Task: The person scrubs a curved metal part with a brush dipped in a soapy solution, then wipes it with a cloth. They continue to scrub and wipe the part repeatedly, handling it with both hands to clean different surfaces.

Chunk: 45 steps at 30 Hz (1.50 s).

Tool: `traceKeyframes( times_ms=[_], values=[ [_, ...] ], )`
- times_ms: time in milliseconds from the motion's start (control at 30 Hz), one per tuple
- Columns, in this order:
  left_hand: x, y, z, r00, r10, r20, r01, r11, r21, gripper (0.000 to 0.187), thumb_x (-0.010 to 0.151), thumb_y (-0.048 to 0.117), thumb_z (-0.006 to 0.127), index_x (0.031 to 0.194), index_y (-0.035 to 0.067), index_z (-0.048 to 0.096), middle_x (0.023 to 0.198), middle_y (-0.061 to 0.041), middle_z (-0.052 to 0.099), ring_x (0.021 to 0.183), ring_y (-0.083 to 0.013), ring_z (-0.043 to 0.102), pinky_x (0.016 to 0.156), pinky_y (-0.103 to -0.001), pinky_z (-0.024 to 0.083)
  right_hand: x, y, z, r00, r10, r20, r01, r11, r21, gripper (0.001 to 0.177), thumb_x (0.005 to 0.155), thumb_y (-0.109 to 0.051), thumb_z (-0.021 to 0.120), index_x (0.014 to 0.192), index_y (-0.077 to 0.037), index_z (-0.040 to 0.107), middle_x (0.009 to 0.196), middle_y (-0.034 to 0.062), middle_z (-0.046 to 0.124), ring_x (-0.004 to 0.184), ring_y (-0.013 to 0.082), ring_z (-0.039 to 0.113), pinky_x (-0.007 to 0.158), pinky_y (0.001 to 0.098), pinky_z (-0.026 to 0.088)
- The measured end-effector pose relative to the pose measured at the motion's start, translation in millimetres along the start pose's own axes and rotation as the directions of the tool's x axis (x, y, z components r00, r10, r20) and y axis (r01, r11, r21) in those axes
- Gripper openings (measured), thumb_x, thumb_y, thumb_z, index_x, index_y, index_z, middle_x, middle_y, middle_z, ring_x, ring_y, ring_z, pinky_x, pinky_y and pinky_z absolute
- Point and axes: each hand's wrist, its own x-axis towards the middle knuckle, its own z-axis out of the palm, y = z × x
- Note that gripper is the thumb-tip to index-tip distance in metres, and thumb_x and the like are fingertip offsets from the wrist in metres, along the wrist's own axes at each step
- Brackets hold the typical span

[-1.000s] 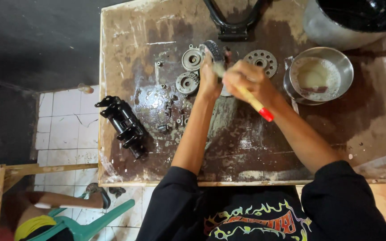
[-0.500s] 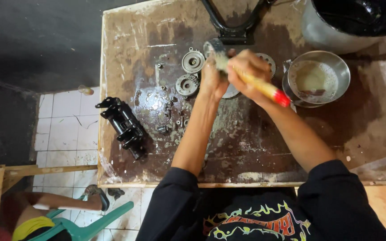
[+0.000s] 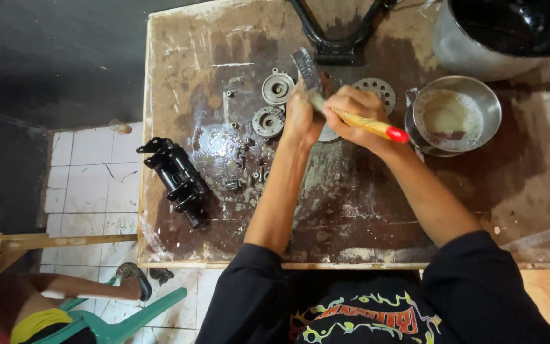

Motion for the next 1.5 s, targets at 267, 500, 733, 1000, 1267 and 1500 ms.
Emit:
traceKeyframes(
  times_ms=[267, 500, 733, 1000, 1267, 1500],
  values=[
    [-14.5, 5.1, -4.1, 0.989, -0.111, 0.100, 0.104, 0.992, 0.071, 0.025, 0.109, 0.028, 0.047, 0.096, 0.010, 0.058, 0.081, -0.003, 0.056, 0.069, -0.0160, 0.050, 0.064, -0.034, 0.043, -27.2, 32.0, 2.5, 0.881, 0.376, -0.288, -0.335, 0.924, 0.185, 0.006, 0.110, -0.005, 0.067, 0.114, -0.006, 0.063, 0.100, 0.0057, 0.064, 0.087, 0.0169, 0.061, 0.077, 0.0322, 0.051],
    [-13.6, -19.0, -5.2, 0.992, 0.065, 0.109, -0.125, 0.334, 0.934, 0.052, 0.119, 0.037, 0.038, 0.100, -0.004, 0.064, 0.079, -0.018, 0.057, 0.074, -0.0201, 0.049, 0.069, -0.036, 0.045, -13.0, 44.6, 10.4, 0.313, 0.950, -0.016, -0.278, 0.108, 0.955, 0.010, 0.100, -0.021, 0.068, 0.101, -0.014, 0.062, 0.093, 0.0010, 0.063, 0.079, 0.0140, 0.064, 0.062, 0.0315, 0.052],
    [-24.0, -7.7, 28.2, 0.892, 0.438, 0.113, -0.385, 0.603, 0.698, 0.045, 0.110, 0.039, 0.043, 0.121, 0.000, 0.061, 0.107, -0.010, 0.066, 0.096, -0.0160, 0.058, 0.090, -0.031, 0.050, -8.5, 21.4, 28.0, 0.406, 0.907, -0.115, -0.411, 0.293, 0.863, 0.011, 0.101, -0.021, 0.067, 0.106, -0.013, 0.062, 0.091, -0.0022, 0.063, 0.078, 0.0099, 0.061, 0.063, 0.0289, 0.048],
    [-16.6, -21.3, 21.1, 0.975, 0.075, -0.210, 0.041, 0.866, 0.499, 0.072, 0.120, 0.052, 0.035, 0.104, -0.012, 0.065, 0.085, -0.014, 0.060, 0.071, -0.0233, 0.055, 0.065, -0.039, 0.047, 25.9, 9.6, 7.9, 0.755, 0.533, -0.381, -0.446, 0.844, 0.298, 0.009, 0.109, -0.010, 0.069, 0.109, -0.002, 0.064, 0.095, 0.0005, 0.063, 0.085, 0.0094, 0.058, 0.077, 0.0266, 0.048],
    [17.6, 2.7, 1.0, 0.997, 0.060, -0.046, -0.053, 0.989, 0.139, 0.059, 0.111, 0.050, 0.036, 0.124, 0.001, 0.066, 0.105, -0.008, 0.071, 0.088, -0.0165, 0.063, 0.079, -0.032, 0.052, 17.2, -7.2, 1.3, 0.919, 0.392, -0.047, -0.394, 0.914, -0.100, 0.012, 0.104, -0.011, 0.073, 0.104, -0.002, 0.065, 0.091, 0.0102, 0.066, 0.082, 0.0202, 0.064, 0.075, 0.0356, 0.050],
    [-6.7, 22.7, 43.8, 0.983, -0.136, -0.123, 0.138, 0.990, 0.006, 0.051, 0.109, 0.046, 0.039, 0.123, 0.002, 0.059, 0.106, -0.007, 0.069, 0.093, -0.0171, 0.065, 0.086, -0.035, 0.057, 23.2, 15.2, 30.2, 0.876, 0.395, -0.279, -0.323, 0.907, 0.270, 0.015, 0.109, -0.014, 0.071, 0.110, -0.001, 0.064, 0.099, 0.0107, 0.067, 0.089, 0.0196, 0.063, 0.080, 0.0354, 0.052]
  ],
)
